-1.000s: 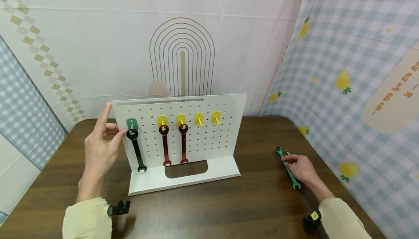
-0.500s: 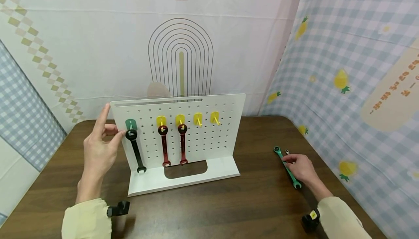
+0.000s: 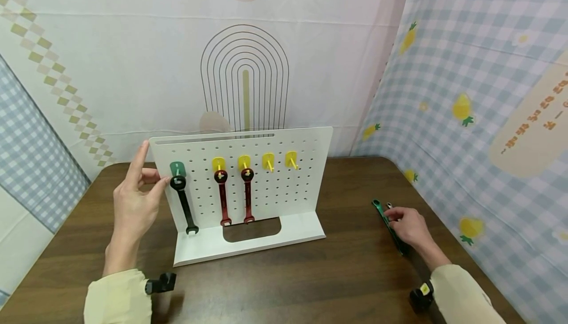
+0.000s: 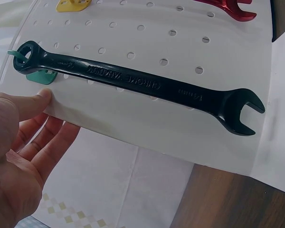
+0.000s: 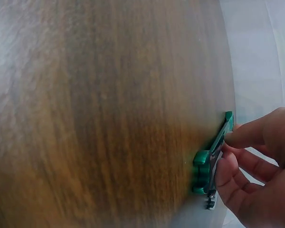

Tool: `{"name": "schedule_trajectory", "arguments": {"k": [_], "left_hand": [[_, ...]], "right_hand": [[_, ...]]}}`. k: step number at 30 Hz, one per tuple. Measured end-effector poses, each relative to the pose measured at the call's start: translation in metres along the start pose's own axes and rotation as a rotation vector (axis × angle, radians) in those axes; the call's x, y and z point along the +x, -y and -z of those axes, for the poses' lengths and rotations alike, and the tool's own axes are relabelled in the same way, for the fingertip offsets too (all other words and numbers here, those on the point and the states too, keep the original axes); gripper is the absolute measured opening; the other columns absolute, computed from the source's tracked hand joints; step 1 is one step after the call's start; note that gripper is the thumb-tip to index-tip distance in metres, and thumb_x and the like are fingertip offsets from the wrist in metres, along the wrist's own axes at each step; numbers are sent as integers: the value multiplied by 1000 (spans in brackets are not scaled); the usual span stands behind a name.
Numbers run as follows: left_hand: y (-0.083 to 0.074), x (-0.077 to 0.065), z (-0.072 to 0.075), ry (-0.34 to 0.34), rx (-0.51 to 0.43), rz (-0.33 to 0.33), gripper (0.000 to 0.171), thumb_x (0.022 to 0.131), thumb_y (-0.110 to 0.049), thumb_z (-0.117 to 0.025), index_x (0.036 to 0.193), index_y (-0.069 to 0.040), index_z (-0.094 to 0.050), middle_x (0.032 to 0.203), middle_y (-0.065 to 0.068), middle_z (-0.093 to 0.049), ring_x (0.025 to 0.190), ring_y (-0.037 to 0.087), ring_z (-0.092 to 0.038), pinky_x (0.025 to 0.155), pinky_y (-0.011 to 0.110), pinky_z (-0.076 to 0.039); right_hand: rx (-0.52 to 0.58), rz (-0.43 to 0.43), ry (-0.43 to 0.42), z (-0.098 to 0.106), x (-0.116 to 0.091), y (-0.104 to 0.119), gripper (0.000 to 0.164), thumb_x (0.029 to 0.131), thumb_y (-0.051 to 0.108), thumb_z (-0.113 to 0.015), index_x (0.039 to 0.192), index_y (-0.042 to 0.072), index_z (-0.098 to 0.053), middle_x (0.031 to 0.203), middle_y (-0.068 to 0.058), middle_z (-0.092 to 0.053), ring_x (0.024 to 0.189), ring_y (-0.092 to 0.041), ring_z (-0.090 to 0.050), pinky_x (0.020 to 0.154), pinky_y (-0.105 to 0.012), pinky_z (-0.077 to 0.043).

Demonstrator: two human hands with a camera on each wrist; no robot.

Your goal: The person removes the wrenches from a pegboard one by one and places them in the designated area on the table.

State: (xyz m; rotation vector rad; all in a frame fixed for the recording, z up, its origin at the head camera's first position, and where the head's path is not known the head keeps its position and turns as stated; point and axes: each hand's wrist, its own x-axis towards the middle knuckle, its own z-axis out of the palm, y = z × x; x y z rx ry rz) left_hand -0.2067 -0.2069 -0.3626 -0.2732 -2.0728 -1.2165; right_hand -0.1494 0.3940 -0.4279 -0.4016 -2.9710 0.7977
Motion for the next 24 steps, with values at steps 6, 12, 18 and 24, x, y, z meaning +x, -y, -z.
{"name": "schedule_trajectory", "arguments": {"k": [6, 12, 18, 24], "left_hand": [[0, 0, 0, 4, 6, 0, 92, 88, 14, -77, 163, -27, -43, 91, -28, -56, 89, -20, -55, 75, -3, -43], [0, 0, 0, 4, -4, 1, 92, 89, 13, -77, 163, -27, -43, 91, -27, -56, 89, -19, -56, 75, -3, -44], [0, 0, 0, 7, 4, 6, 91, 89, 12, -77, 164, -29, -43, 92, -28, -56, 89, -19, -55, 75, -3, -43], [0, 0, 0, 2, 7, 2, 92, 89, 12, -77, 163, -29, -43, 91, -29, -56, 88, -20, -55, 74, -3, -42]], "right_hand": [[-8, 36, -46, 0, -1, 2, 25, 96, 0, -66, 120, -2, -74, 117, -25, -73, 101, -37, -67, 84, -52, -55], [66, 149, -51, 1, -7, 22, 27, 100, 6, -66, 125, -1, -73, 119, -23, -73, 103, -36, -69, 78, -45, -60], [229, 206, 27, -2, -13, 53, 30, 103, 6, -67, 132, 0, -70, 122, -23, -71, 96, -31, -72, 72, -33, -61], [344, 323, 57, -9, -21, 82, 28, 101, 4, -70, 129, 2, -72, 120, -24, -72, 94, -22, -72, 75, -40, -64]]}}
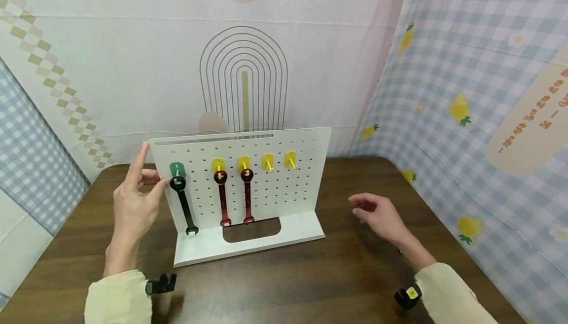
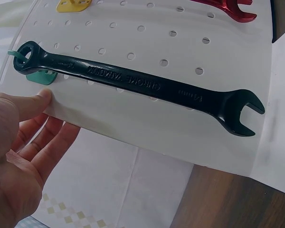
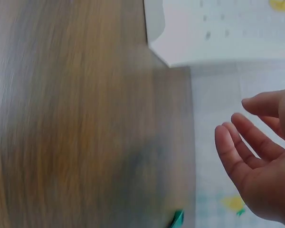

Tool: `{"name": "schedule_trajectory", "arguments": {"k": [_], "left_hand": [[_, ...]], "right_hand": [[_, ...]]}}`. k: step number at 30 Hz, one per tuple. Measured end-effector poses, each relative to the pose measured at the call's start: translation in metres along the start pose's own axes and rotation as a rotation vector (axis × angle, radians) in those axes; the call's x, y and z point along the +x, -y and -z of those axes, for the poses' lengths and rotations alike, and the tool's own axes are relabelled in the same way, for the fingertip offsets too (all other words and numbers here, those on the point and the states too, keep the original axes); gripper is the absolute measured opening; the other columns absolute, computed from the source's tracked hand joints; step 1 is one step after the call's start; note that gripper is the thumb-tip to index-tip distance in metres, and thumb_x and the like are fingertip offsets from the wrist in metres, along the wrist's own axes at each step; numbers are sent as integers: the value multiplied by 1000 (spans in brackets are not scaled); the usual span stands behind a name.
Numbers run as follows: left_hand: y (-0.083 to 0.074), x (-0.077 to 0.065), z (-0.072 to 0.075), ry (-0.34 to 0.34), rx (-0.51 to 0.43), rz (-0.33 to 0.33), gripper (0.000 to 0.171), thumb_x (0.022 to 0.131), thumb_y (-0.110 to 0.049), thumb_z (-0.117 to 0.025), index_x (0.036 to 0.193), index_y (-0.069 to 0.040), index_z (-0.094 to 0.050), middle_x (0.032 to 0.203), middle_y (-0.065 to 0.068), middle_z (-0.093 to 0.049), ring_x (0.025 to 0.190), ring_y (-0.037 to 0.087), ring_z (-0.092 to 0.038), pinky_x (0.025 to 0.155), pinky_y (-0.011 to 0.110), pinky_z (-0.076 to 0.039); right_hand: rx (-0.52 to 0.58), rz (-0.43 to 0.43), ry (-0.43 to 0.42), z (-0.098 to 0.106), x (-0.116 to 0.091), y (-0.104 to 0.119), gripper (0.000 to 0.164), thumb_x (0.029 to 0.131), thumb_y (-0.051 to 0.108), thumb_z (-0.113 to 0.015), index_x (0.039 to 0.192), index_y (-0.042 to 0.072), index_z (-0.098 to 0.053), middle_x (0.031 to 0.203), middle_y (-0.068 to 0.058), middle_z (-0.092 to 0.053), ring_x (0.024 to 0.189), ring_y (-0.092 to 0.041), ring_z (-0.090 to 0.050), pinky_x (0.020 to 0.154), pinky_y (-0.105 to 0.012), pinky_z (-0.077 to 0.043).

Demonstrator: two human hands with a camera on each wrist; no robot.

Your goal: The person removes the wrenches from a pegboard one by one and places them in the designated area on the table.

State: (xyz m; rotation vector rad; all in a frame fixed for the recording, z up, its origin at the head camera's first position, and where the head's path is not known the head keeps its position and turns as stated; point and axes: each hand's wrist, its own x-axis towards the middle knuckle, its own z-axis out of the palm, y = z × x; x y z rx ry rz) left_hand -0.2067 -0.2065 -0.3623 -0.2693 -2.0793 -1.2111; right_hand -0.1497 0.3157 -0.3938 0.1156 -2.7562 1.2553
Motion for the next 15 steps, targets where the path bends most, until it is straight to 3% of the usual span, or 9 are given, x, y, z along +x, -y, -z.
{"name": "schedule_trajectory", "arguments": {"k": [6, 15], "left_hand": [[0, 1, 0, -1, -5, -7, 92, 88, 14, -77, 163, -28, -43, 91, -29, -56, 88, -20, -55, 74, -3, -43], [1, 0, 1, -3, -19, -23, 92, 87, 15, -77, 163, -26, -44, 90, -29, -57, 87, -20, -55, 74, -2, -43]], "right_hand": [[101, 95, 55, -20, 1, 29, 27, 100, 3, -71, 127, 1, -72, 112, -19, -76, 91, -13, -72, 75, -39, -64], [120, 155, 128, -51, 4, 65, 29, 99, 3, -71, 128, 1, -72, 111, -15, -78, 100, -24, -73, 80, -27, -60]]}}
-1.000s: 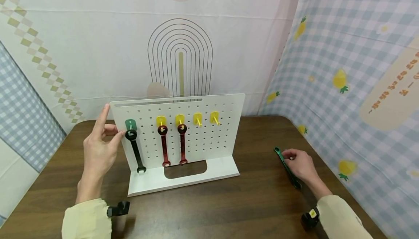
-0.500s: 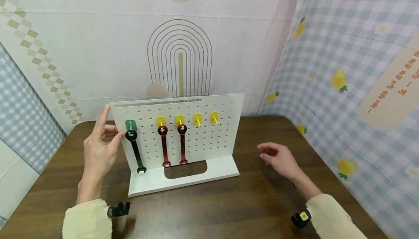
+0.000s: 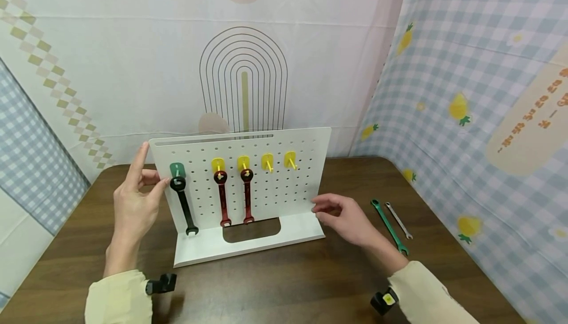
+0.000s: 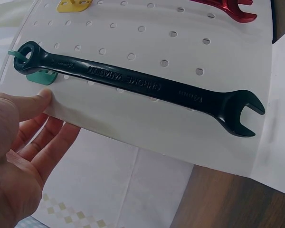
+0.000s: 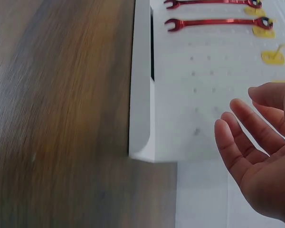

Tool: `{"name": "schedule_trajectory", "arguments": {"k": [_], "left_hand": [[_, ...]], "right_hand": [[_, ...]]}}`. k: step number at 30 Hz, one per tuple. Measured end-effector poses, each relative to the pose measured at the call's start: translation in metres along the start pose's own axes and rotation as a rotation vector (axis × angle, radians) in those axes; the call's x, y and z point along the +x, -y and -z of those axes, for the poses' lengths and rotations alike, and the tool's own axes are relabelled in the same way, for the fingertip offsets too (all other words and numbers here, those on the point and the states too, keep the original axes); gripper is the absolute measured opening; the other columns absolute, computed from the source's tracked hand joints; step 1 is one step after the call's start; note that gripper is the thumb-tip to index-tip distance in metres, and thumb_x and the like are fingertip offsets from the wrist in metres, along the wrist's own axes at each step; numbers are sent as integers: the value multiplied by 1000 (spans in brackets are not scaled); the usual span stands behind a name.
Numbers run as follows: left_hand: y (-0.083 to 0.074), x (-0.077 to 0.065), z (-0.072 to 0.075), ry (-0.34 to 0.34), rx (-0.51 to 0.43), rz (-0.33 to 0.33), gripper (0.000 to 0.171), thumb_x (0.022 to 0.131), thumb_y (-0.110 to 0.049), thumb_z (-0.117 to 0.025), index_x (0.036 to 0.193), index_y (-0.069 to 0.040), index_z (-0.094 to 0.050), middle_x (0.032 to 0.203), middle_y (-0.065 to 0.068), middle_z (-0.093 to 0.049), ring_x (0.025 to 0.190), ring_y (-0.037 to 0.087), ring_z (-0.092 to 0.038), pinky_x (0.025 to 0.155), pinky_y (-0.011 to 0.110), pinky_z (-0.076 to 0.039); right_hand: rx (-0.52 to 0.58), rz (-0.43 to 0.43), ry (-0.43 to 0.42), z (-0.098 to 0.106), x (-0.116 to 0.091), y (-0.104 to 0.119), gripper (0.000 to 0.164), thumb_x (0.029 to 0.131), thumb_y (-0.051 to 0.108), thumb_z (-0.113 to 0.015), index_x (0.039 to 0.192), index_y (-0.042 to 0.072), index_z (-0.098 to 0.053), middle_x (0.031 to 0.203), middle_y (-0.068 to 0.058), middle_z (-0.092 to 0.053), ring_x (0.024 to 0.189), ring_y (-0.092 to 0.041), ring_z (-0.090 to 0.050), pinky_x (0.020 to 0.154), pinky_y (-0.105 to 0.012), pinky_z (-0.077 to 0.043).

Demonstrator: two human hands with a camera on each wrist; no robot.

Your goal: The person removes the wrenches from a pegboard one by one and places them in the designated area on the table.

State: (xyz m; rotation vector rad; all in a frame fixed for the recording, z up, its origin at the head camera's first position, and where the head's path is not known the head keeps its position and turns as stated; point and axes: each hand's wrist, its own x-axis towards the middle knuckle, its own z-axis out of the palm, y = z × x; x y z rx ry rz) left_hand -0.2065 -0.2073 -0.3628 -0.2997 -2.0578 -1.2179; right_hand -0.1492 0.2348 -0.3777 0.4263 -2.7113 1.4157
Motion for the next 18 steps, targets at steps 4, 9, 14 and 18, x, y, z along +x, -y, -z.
{"name": "schedule_trajectory", "arguments": {"k": [4, 9, 14, 18], "left_hand": [[0, 0, 0, -1, 3, 5, 92, 87, 15, -77, 163, -27, -44, 90, -29, -56, 87, -20, -55, 74, -2, -44], [0, 0, 0, 2, 5, 4, 93, 87, 15, -77, 163, -27, -44, 90, -28, -56, 87, -20, -56, 73, -2, -43], [0, 0, 0, 1, 4, 2, 93, 87, 15, -77, 163, -27, -44, 91, -27, -57, 88, -19, -56, 73, -2, -43], [0, 0, 0, 0, 8, 1, 93, 87, 15, -77, 163, -27, -44, 91, -27, -57, 87, -19, -56, 73, -2, -43]], "right_hand": [[22, 35, 29, -12, 6, 10, 30, 99, 5, -70, 129, 3, -72, 116, -14, -78, 107, -26, -72, 87, -32, -59], [60, 54, 63, -26, 14, 22, 30, 100, 6, -70, 130, 8, -73, 123, -14, -75, 112, -29, -70, 88, -33, -59], [80, 62, 95, -38, 23, 31, 32, 100, 8, -70, 132, 9, -73, 127, -16, -73, 116, -29, -68, 93, -43, -59], [89, 91, 110, -49, 29, 34, 35, 99, 10, -70, 134, 3, -70, 131, -17, -72, 120, -31, -66, 95, -44, -58]]}}
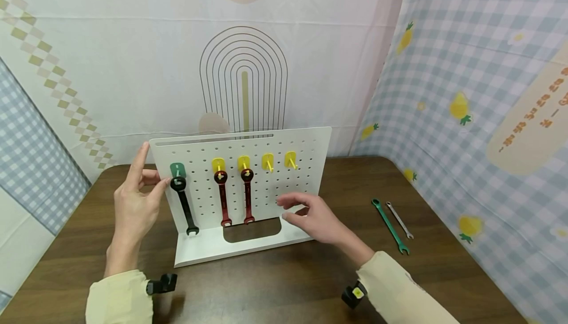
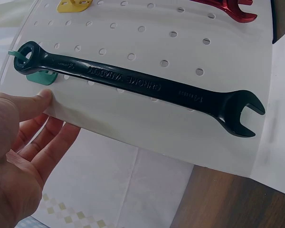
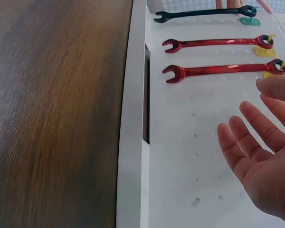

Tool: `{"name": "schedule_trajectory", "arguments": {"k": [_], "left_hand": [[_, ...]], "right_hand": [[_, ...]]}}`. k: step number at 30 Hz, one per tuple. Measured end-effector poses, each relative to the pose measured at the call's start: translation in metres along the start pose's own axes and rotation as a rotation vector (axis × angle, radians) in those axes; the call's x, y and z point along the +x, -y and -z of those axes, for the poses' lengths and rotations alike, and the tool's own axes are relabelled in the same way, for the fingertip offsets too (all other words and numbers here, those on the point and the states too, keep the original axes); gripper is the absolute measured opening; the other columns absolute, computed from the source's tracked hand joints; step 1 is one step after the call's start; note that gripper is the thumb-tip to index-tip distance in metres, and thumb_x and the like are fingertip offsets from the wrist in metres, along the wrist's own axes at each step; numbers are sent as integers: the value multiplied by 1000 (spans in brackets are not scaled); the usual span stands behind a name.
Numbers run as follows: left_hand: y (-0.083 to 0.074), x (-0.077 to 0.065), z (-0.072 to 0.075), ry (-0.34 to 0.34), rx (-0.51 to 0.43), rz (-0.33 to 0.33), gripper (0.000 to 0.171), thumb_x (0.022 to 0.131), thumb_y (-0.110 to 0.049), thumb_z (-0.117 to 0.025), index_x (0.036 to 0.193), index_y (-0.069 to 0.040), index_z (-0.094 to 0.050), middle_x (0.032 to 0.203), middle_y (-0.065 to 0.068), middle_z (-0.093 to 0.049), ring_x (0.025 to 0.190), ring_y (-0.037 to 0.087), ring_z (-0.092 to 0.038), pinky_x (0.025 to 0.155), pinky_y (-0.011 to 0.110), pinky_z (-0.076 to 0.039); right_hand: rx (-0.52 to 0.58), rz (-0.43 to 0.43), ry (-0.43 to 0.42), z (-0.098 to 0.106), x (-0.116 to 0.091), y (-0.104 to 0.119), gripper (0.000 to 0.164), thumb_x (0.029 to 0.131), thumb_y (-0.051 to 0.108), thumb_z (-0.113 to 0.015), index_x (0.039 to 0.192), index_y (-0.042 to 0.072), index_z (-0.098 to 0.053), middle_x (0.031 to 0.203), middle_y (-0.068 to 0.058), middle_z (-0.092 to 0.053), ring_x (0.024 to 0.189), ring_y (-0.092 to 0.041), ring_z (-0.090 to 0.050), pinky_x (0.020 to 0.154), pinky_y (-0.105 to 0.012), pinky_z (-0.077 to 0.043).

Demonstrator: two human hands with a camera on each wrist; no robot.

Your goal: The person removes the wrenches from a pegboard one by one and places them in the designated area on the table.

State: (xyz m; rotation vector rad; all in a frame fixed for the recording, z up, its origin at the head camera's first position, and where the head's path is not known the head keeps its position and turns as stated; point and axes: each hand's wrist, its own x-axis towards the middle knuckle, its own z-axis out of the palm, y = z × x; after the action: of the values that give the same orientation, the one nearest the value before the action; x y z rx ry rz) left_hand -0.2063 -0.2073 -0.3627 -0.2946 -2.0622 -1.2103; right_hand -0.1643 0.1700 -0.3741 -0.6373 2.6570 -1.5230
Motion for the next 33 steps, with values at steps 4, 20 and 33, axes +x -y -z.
{"name": "schedule_trajectory", "arguments": {"k": [4, 20, 33], "left_hand": [[0, 0, 0, 1, 3, 2, 93, 87, 15, -77, 163, -27, -43, 91, -27, -57, 87, -19, -56, 73, -2, -43], [0, 0, 0, 5, 1, 1, 93, 87, 15, -77, 163, -27, -43, 90, -26, -56, 87, -20, -55, 73, -2, -43], [1, 0, -1, 5, 2, -4, 94, 87, 16, -77, 164, -26, -43, 91, -24, -57, 87, -19, -55, 74, -3, -43]], "right_hand": [[32, 31, 12, -10, 8, 1, 37, 99, 9, -70, 135, 1, -69, 136, -18, -70, 124, -38, -64, 96, -40, -58], [42, 66, 119, -34, 25, 5, 41, 99, 12, -71, 140, 9, -68, 152, -8, -60, 136, -36, -59, 99, -43, -58], [106, 17, 138, -36, 30, 3, 44, 99, 12, -71, 143, 15, -66, 158, -2, -54, 142, -30, -56, 104, -49, -56]]}}
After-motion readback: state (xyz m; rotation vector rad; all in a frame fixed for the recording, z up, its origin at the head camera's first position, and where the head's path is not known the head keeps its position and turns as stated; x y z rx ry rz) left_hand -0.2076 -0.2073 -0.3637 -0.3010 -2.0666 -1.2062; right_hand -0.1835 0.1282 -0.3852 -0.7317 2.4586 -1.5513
